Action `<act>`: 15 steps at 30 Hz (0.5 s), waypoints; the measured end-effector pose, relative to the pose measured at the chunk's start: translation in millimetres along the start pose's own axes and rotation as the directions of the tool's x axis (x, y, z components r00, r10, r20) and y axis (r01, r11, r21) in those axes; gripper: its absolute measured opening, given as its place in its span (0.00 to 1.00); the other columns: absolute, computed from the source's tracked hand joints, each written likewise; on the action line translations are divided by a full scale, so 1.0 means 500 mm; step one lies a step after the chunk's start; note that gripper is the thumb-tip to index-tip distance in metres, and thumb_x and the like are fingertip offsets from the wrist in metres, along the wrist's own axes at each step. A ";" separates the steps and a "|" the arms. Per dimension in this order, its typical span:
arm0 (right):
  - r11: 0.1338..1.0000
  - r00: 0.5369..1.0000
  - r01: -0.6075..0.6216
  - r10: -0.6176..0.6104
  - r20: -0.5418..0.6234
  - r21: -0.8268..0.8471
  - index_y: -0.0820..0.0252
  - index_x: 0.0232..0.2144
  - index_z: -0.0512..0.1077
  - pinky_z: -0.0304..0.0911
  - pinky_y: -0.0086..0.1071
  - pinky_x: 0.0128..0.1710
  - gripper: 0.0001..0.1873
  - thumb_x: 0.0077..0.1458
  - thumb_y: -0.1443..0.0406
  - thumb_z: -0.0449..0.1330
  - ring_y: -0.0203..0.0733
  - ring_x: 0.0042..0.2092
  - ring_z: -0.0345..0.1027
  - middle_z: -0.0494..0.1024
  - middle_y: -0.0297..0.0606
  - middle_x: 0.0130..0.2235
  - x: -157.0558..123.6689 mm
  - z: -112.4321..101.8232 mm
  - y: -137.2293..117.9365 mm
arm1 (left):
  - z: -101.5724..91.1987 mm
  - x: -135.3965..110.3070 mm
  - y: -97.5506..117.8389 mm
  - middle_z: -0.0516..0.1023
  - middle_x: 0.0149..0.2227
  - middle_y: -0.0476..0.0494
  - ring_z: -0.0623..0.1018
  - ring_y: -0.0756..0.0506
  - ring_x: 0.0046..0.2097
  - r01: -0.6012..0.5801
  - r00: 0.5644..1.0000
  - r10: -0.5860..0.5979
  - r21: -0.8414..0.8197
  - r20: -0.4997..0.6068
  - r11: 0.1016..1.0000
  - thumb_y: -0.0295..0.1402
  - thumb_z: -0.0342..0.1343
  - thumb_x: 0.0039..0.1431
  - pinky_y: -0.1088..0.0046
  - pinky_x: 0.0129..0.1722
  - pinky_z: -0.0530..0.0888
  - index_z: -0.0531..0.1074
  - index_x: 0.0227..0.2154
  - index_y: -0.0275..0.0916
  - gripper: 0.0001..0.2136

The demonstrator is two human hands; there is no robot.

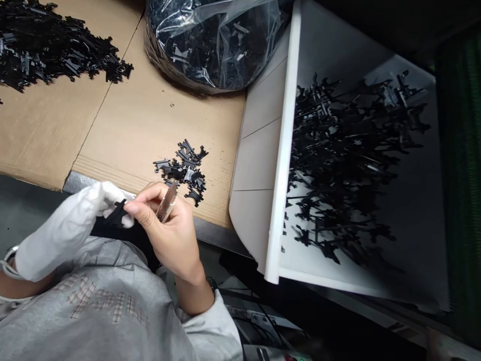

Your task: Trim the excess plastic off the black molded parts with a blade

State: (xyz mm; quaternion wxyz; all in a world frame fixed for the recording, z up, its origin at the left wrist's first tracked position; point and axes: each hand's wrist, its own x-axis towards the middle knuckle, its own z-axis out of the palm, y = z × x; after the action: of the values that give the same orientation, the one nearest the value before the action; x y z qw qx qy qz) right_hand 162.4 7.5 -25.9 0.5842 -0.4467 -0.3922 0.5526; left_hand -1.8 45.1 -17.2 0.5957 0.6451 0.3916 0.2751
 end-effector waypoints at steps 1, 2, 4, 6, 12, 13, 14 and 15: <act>0.999 1.000 0.019 -0.019 0.002 -0.039 0.57 0.26 0.76 0.63 0.24 0.23 0.20 0.58 0.56 0.80 0.30 0.23 0.63 0.72 0.25 0.24 -0.003 -0.003 0.002 | -0.004 0.002 0.003 0.75 0.28 0.49 0.76 0.48 0.30 0.018 1.000 -0.018 -0.026 0.012 0.999 0.41 0.48 0.77 0.74 0.34 0.77 0.71 0.30 0.43 0.17; 0.996 0.999 0.043 -0.042 0.005 -0.081 0.57 0.27 0.77 0.65 0.25 0.25 0.19 0.61 0.55 0.78 0.30 0.25 0.65 0.73 0.26 0.25 -0.006 -0.007 0.004 | -0.007 0.003 0.006 0.75 0.27 0.49 0.76 0.47 0.29 0.041 0.999 -0.039 -0.052 0.028 0.998 0.40 0.51 0.74 0.73 0.32 0.78 0.70 0.29 0.43 0.16; 0.983 0.995 0.101 -0.097 0.033 -0.156 0.55 0.36 0.81 0.70 0.27 0.30 0.16 0.70 0.51 0.69 0.33 0.29 0.69 0.77 0.30 0.31 -0.017 -0.018 0.005 | -0.009 0.007 0.012 0.74 0.24 0.50 0.73 0.48 0.25 0.076 0.996 -0.072 -0.085 0.048 0.993 0.38 0.54 0.68 0.73 0.28 0.77 0.68 0.26 0.43 0.13; 0.957 0.983 0.174 -0.154 0.103 -0.233 0.51 0.52 0.83 0.75 0.33 0.37 0.21 0.76 0.45 0.58 0.38 0.35 0.74 0.80 0.34 0.38 -0.032 -0.031 0.004 | -0.009 0.009 0.014 0.73 0.22 0.50 0.68 0.49 0.21 0.106 0.994 -0.106 -0.080 0.014 0.991 0.37 0.54 0.67 0.73 0.26 0.76 0.67 0.25 0.44 0.13; 0.782 0.925 0.380 -0.311 0.219 -0.494 0.39 0.71 0.72 0.77 0.39 0.42 0.22 0.80 0.56 0.55 0.44 0.40 0.79 0.87 0.36 0.47 -0.060 -0.046 -0.006 | -0.008 -0.002 0.011 0.72 0.20 0.49 0.72 0.47 0.23 0.162 0.987 -0.162 -0.064 -0.008 0.985 0.43 0.51 0.73 0.72 0.25 0.73 0.75 0.26 0.43 0.19; 0.760 0.912 0.410 -0.338 0.231 -0.505 0.39 0.70 0.73 0.76 0.38 0.40 0.22 0.80 0.58 0.56 0.44 0.38 0.78 0.87 0.36 0.46 -0.060 -0.044 -0.005 | -0.007 -0.004 0.013 0.74 0.21 0.48 0.73 0.47 0.24 0.185 0.983 -0.186 -0.061 -0.006 0.981 0.43 0.51 0.73 0.72 0.26 0.73 0.75 0.26 0.42 0.19; 0.742 0.899 0.438 -0.360 0.249 -0.508 0.40 0.70 0.73 0.74 0.38 0.38 0.22 0.79 0.59 0.57 0.44 0.36 0.77 0.87 0.36 0.44 -0.059 -0.042 -0.005 | -0.006 -0.007 0.016 0.75 0.23 0.47 0.73 0.48 0.25 0.202 0.979 -0.203 -0.058 -0.012 0.978 0.42 0.51 0.73 0.72 0.27 0.73 0.75 0.26 0.41 0.19; 0.728 0.887 0.461 -0.377 0.266 -0.507 0.41 0.70 0.74 0.73 0.38 0.36 0.22 0.79 0.60 0.58 0.44 0.35 0.75 0.87 0.36 0.42 -0.057 -0.040 -0.004 | -0.005 -0.009 0.018 0.76 0.24 0.47 0.75 0.48 0.27 0.208 0.978 -0.209 -0.054 -0.020 0.977 0.40 0.51 0.73 0.73 0.28 0.74 0.76 0.26 0.41 0.19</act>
State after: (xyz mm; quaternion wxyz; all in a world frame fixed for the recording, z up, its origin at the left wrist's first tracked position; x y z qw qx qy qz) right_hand 179.9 -22.6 -29.1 0.5080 -0.4555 -0.6677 0.2978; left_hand -4.5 43.1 -7.4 0.6328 0.5811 0.4574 0.2292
